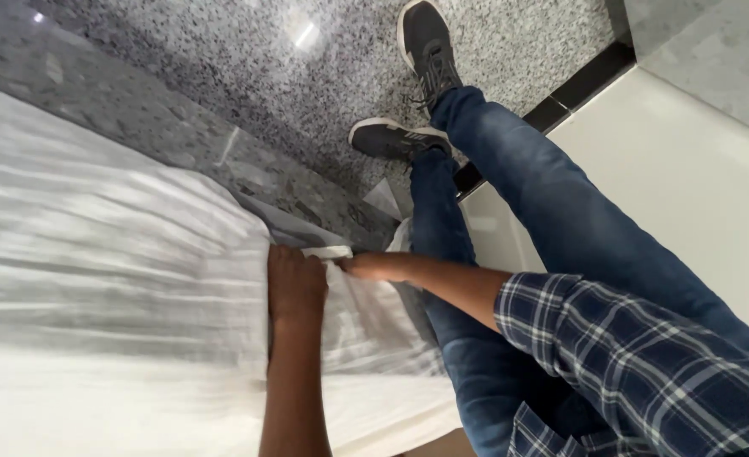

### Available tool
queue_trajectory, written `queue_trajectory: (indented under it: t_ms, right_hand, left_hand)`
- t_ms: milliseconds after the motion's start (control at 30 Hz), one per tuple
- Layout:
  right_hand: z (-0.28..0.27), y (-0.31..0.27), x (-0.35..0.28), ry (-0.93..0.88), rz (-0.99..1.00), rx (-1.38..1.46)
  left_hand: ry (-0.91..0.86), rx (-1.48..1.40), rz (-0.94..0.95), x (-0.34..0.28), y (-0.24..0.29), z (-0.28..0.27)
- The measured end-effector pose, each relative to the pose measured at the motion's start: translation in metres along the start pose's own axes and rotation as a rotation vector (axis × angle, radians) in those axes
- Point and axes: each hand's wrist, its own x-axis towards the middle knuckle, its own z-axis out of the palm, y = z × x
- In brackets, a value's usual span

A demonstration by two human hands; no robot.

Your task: The person arranges pillows on a bed, placing a white pillow followed by two decorative pillows. They then remove a duvet and proceed to tuck a white fitted sheet around the mattress, smoothing the fabric and securing the corners by hand.

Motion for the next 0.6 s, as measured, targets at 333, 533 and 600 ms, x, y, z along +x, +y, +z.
queue_trajectory:
  t_ms: [333, 533, 600]
  right_hand:
    - [-0.028, -0.080, -0.071, 0.189, -0.358, -0.513]
    - [-0.016, 0.025, 0.016, -0.169, -0.497, 0.025]
    - [-0.018, -0.006, -0.015, -0.162, -0.199, -0.037]
  left_hand:
    - [-0.036, 0.035, -0.008, 0.015, 0.001, -0.024]
    - [0.181, 0.051, -0.073, 0.019, 0.003, -0.013]
    - [0.236, 0.061, -0.072, 0.012, 0.001, -0.015]
